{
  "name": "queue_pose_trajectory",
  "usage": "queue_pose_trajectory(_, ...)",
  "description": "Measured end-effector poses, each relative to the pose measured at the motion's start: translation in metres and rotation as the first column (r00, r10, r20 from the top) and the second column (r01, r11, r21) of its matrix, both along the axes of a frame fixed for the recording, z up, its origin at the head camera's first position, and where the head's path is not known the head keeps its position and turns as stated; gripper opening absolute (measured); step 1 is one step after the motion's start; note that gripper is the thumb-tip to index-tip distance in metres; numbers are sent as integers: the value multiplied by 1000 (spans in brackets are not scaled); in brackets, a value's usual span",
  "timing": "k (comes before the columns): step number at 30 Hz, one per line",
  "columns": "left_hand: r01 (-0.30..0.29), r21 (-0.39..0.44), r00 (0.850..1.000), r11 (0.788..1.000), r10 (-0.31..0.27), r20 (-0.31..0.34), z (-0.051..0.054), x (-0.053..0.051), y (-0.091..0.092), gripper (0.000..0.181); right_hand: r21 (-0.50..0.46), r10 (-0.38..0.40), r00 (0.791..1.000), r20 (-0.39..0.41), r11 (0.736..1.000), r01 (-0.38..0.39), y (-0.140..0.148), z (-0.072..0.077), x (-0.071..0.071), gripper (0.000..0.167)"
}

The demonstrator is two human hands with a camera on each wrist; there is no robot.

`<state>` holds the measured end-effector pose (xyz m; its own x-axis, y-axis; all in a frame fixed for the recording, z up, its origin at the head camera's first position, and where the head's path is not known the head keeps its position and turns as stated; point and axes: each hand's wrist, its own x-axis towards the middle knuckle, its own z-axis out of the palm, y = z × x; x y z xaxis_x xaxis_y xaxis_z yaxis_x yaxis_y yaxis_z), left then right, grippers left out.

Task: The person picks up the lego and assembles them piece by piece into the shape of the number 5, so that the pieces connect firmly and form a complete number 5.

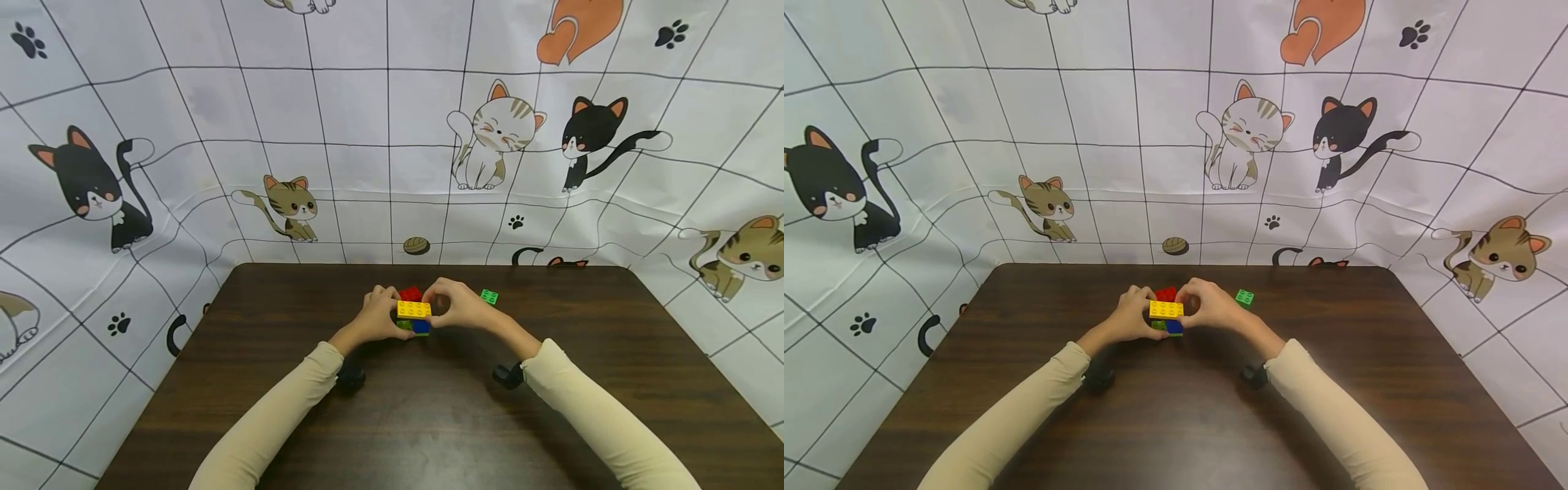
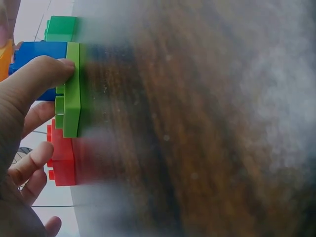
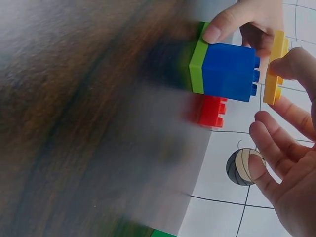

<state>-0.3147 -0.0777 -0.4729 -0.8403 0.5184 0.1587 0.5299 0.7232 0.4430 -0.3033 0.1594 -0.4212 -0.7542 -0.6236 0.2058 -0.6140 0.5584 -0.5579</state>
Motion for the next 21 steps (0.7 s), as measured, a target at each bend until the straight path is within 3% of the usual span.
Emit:
queue_pose_trajectory(9,9,3,1000,1000,-9,-12,3,1,-1,58,31,-9,1000,23,1000,8,-2,-3,2,30)
queue_pose_trajectory(21,8,9,1000,1000,-8,20,6,2,0,62,37,-5,1000,8,999,5,-2,-5,2,30)
